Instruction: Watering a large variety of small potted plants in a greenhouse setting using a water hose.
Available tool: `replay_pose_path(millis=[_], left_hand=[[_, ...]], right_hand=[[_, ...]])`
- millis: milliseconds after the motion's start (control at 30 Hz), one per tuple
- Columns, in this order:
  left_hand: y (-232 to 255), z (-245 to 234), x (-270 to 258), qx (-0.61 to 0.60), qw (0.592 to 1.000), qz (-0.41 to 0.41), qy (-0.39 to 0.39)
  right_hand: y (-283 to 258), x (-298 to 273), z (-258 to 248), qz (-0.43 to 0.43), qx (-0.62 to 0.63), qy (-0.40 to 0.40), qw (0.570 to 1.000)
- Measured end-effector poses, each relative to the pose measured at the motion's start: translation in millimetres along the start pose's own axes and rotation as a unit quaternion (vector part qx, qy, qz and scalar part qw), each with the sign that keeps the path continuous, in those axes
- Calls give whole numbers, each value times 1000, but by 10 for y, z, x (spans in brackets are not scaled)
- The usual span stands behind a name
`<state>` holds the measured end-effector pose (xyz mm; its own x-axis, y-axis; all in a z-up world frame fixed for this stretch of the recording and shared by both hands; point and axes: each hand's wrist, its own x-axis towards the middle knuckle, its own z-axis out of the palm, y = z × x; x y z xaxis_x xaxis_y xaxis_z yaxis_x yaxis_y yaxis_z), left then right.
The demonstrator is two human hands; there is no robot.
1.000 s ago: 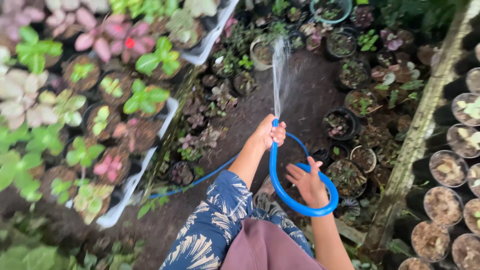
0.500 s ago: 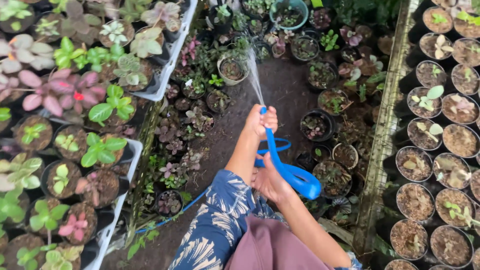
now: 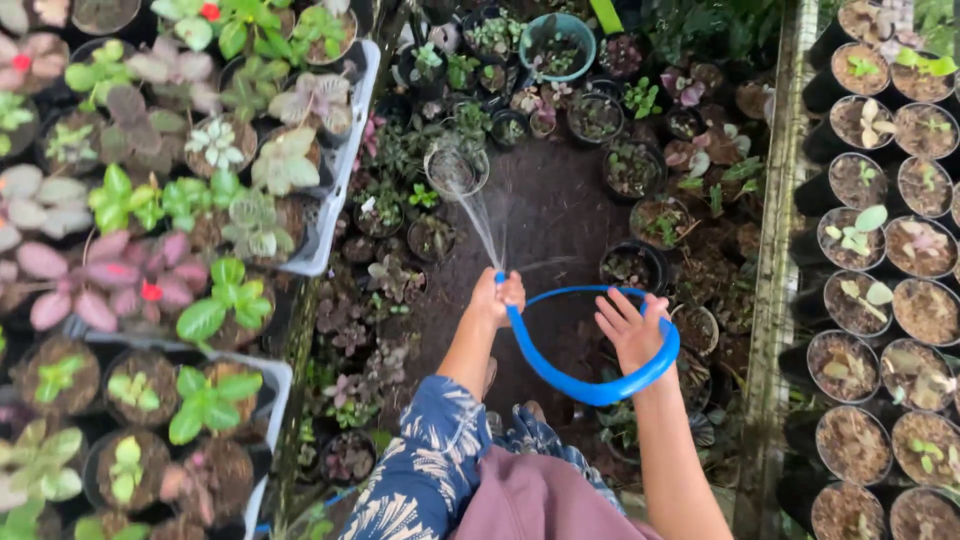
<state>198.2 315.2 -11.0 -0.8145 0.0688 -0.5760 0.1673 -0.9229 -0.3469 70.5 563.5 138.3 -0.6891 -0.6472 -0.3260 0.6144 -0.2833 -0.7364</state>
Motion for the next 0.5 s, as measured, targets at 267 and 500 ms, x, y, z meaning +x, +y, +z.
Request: replay_pose_path(millis=[267,500], left_hand=[[672,-230,81,23,996,-40,74],[918,-237,-88,55,982,-23,178]], right_hand=[[330,189,78,78,-67,178,979],[520,406,-299,64,-247,208,944]])
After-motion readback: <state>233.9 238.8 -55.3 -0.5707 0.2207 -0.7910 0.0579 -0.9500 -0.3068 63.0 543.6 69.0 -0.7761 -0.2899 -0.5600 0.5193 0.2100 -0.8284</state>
